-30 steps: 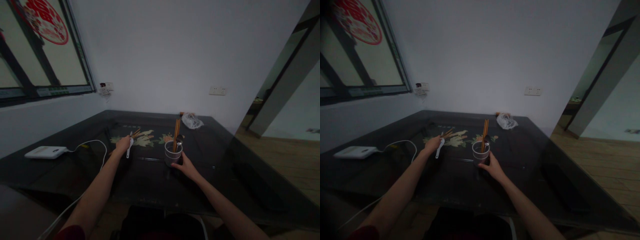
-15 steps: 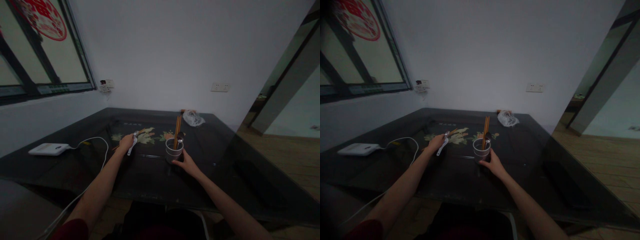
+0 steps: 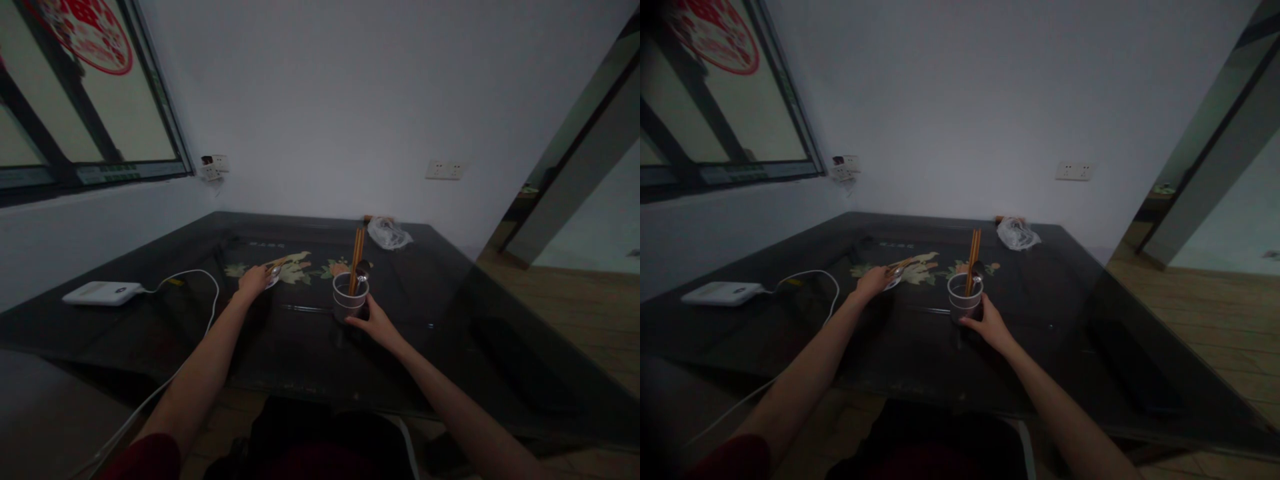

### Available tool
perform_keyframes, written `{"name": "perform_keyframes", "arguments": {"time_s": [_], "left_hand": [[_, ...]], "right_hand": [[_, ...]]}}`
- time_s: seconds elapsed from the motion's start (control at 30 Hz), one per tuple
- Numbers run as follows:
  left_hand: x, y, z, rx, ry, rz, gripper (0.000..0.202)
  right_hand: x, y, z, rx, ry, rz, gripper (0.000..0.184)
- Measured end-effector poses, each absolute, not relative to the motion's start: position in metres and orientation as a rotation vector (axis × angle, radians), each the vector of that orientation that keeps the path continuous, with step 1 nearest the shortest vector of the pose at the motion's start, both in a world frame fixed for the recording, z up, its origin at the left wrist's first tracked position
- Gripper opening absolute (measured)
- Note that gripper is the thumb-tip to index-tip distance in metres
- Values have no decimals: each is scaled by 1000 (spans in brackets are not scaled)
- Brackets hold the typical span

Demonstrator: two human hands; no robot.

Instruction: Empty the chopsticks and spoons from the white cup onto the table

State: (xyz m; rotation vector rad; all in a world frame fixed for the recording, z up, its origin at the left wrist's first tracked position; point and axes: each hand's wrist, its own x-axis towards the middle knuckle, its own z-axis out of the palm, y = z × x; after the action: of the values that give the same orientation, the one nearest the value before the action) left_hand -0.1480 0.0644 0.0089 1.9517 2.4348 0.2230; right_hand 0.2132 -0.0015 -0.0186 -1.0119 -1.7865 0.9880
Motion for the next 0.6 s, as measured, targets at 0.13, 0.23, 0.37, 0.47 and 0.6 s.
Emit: {"name": "perform_keyframes", "arguments": {"time_s": [0.13, 0.23, 0.37, 0.47, 0.6], "left_hand": [[-145, 60, 16, 1949, 2445, 268, 37], [-143, 56, 20, 1917, 2442, 311, 37], [-142, 53, 23, 1900, 2432, 310, 34], [-144, 53, 22, 1900, 2435, 270, 32], [-148, 56, 20, 1910, 2438, 234, 28]], "right_hand": [[214, -1, -19, -1031, -1781, 1005, 74], [213, -1, -19, -1027, -1777, 1007, 73], [213, -3, -15, -1050, -1786, 992, 72], [212, -6, -11, -1047, -1791, 1010, 71], [212, -6, -10, -1032, -1791, 1006, 72]]}}
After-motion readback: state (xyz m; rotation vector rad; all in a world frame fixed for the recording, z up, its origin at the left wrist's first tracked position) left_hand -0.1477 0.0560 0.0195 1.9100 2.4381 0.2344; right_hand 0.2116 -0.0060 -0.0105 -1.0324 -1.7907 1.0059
